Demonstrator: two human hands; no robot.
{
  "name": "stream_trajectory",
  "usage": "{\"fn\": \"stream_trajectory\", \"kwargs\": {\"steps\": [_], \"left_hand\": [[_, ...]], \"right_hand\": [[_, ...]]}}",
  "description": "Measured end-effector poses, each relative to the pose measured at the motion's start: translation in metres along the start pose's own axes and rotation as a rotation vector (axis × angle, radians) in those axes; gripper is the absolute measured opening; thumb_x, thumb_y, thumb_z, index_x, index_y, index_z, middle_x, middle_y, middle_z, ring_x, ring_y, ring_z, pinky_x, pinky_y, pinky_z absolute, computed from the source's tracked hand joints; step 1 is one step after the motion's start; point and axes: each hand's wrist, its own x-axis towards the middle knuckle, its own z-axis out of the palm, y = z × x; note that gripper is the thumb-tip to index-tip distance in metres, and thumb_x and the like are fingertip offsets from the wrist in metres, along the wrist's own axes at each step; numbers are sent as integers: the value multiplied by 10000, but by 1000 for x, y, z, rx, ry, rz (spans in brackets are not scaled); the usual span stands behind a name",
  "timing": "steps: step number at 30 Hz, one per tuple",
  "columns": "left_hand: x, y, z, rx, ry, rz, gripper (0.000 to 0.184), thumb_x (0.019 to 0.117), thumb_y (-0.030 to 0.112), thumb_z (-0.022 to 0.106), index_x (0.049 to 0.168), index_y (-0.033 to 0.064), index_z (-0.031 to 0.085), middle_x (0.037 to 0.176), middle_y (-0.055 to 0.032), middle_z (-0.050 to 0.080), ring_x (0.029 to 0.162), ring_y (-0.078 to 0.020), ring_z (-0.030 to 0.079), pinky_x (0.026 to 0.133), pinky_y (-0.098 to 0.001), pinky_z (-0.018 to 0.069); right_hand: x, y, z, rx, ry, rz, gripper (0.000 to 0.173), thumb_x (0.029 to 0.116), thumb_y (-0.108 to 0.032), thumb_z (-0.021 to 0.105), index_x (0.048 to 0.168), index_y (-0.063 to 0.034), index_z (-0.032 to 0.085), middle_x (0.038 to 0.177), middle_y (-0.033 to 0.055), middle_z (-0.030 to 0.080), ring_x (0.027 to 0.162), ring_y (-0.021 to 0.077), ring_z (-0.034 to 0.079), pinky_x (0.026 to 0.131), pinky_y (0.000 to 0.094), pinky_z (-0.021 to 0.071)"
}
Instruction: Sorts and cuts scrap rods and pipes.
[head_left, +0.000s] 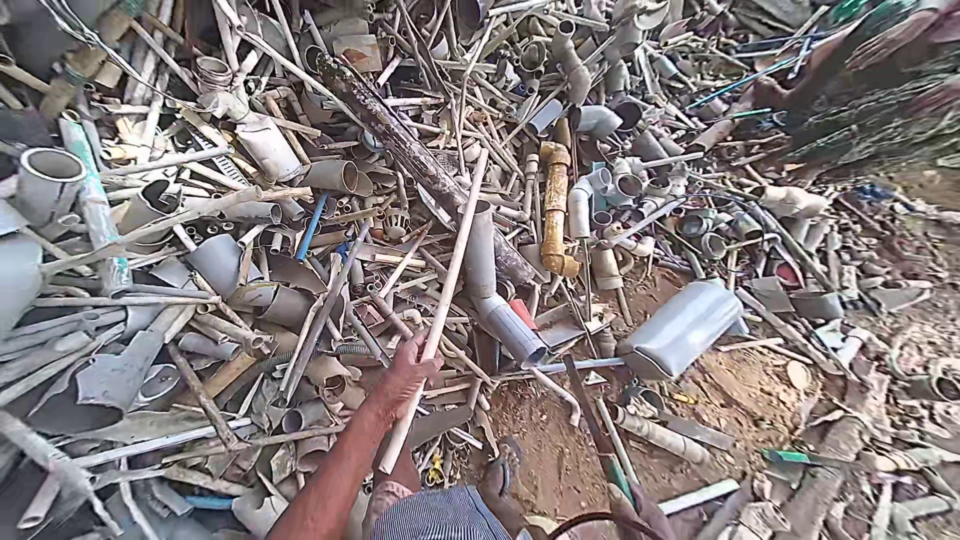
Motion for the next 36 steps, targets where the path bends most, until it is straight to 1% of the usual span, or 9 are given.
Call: {"fn": "stream_trajectory", "kwargs": {"steps": [9, 13, 15, 19, 23, 25, 29, 33, 36], "left_hand": [[-93, -13, 104, 508, -5, 11, 317, 1069, 199, 534, 1287, -31, 550, 803, -86, 573, 571, -143, 530, 572, -319, 498], [-140, -26, 152, 515, -108, 73, 248, 1066, 188, 533, 1193, -14, 600, 719, -15, 545, 545, -87, 509, 539, -260, 470], [-159, -30, 168, 651, -143, 143, 295, 1041, 217, 566, 1207, -13, 646, 833, -65, 636, 689, -133, 589, 681, -339, 516], [-195, -38, 183, 838, -139, 360, 315, 971, 179, 627, 1181, -47, 690, 1012, -182, 709, 921, -261, 681, 889, -467, 535], [-209, -42, 168, 1026, -127, 337, 339, 991, 156, 653, 1251, -61, 674, 1078, -268, 717, 998, -402, 701, 947, -579, 516], [-209, -42, 159, 1112, -122, 296, 332, 1020, 206, 607, 1222, -45, 685, 1056, -271, 709, 990, -427, 692, 920, -614, 507], [-206, -30, 177, 1257, -101, 152, 375, 1072, 247, 541, 1340, 3, 637, 1248, -253, 675, 1152, -426, 658, 1022, -600, 474], [-205, -12, 214, 1337, -53, 103, 459, 1026, 237, 632, 1383, -37, 543, 1274, -276, 642, 1168, -444, 642, 1006, -600, 485], [-211, -6, 234, 1416, 86, 202, 413, 1002, 175, 644, 1346, -39, 560, 1158, -268, 696, 1055, -452, 693, 910, -597, 528]], "right_hand": [[-73, -6, -41, 62, 95, -462, 559, 1034, -382, 406, 1217, 103, 614, 762, 111, 615, 626, 189, 579, 637, 409, 518], [-106, -9, -66, -147, -147, -552, 501, 1061, -357, 457, 1308, 46, 623, 1062, 262, 702, 978, 405, 694, 896, 591, 518], [-110, -3, -82, -194, -213, -563, 481, 1083, -321, 452, 1385, 32, 577, 1177, 287, 681, 1093, 436, 669, 977, 598, 488], [-76, 37, -140, -126, 139, -634, 501, 1060, -337, 429, 1323, 51, 606, 1004, 263, 707, 900, 404, 704, 834, 584, 538], [-32, 64, -265, 157, 504, -109, 470, 1132, -293, 341, 1315, 94, 533, 972, 250, 618, 797, 329, 610, 802, 513, 497], [-48, 60, -288, 317, 666, -58, 476, 1138, -356, 299, 1312, 36, 506, 816, 113, 514, 591, 195, 498, 586, 385, 471], [-102, 40, -221, 270, 486, -361, 408, 1099, -270, 356, 1220, 69, 548, 736, 51, 497, 569, 131, 475, 574, 338, 448], [-135, 26, -112, -74, -72, -508, 458, 1088, -340, 426, 1309, 18, 606, 994, 220, 681, 889, 340, 667, 835, 528, 517], [-131, 31, -103, -154, -76, -562, 509, 1083, -385, 403, 1325, 15, 604, 1023, 248, 692, 940, 398, 684, 848, 576, 519]]}}
